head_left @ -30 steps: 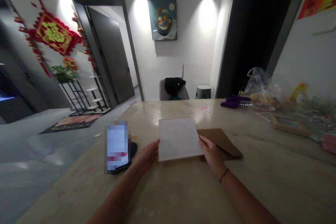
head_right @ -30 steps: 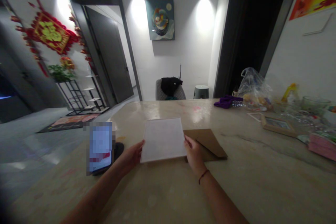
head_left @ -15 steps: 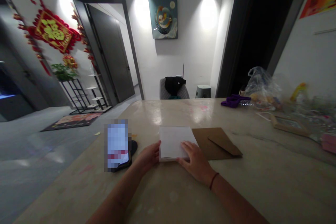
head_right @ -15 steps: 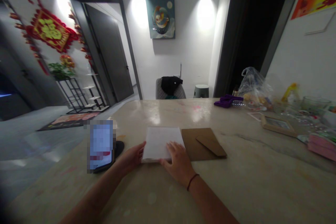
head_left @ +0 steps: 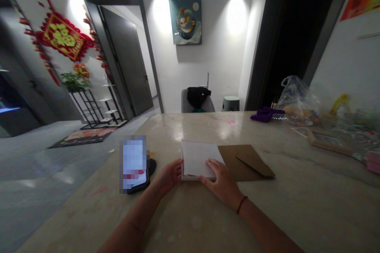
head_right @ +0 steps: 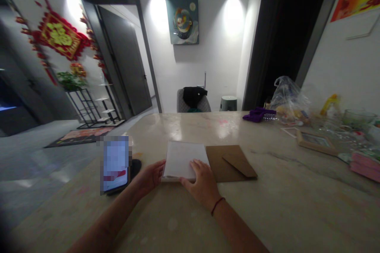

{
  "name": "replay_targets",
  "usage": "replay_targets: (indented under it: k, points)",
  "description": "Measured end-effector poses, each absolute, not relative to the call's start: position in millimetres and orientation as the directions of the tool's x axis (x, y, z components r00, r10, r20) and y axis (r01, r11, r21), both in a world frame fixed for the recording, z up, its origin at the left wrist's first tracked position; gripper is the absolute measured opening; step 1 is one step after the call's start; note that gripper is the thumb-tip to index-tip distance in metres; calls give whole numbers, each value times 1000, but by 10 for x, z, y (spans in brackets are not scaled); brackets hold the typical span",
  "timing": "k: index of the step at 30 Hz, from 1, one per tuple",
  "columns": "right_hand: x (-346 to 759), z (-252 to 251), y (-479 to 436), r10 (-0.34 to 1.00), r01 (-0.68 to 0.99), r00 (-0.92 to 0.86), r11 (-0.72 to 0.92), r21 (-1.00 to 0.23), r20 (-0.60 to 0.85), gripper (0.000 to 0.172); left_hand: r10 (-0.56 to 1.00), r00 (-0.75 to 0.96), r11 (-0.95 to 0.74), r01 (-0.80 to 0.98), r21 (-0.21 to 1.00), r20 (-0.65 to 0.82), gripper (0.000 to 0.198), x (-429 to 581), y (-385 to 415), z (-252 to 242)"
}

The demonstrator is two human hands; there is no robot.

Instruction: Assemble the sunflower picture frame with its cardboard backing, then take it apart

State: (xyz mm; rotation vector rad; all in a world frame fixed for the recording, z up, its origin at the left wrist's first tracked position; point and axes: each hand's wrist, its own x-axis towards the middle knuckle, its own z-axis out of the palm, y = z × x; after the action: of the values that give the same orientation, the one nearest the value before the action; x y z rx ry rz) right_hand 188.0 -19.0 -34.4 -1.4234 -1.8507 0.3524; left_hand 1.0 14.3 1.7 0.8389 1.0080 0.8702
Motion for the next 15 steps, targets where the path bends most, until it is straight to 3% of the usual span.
replay_targets:
  k: [7,15]
  points:
    - [1856,-352,-192,914,698,-52,322,-639,403,61,903,298,365,-153,919,-309,29,13,178,-74]
    - [1874,-370,-137,909,593,-28,350,-725,416,38,903,255,394,-173,903,-345,32,24,185,-106]
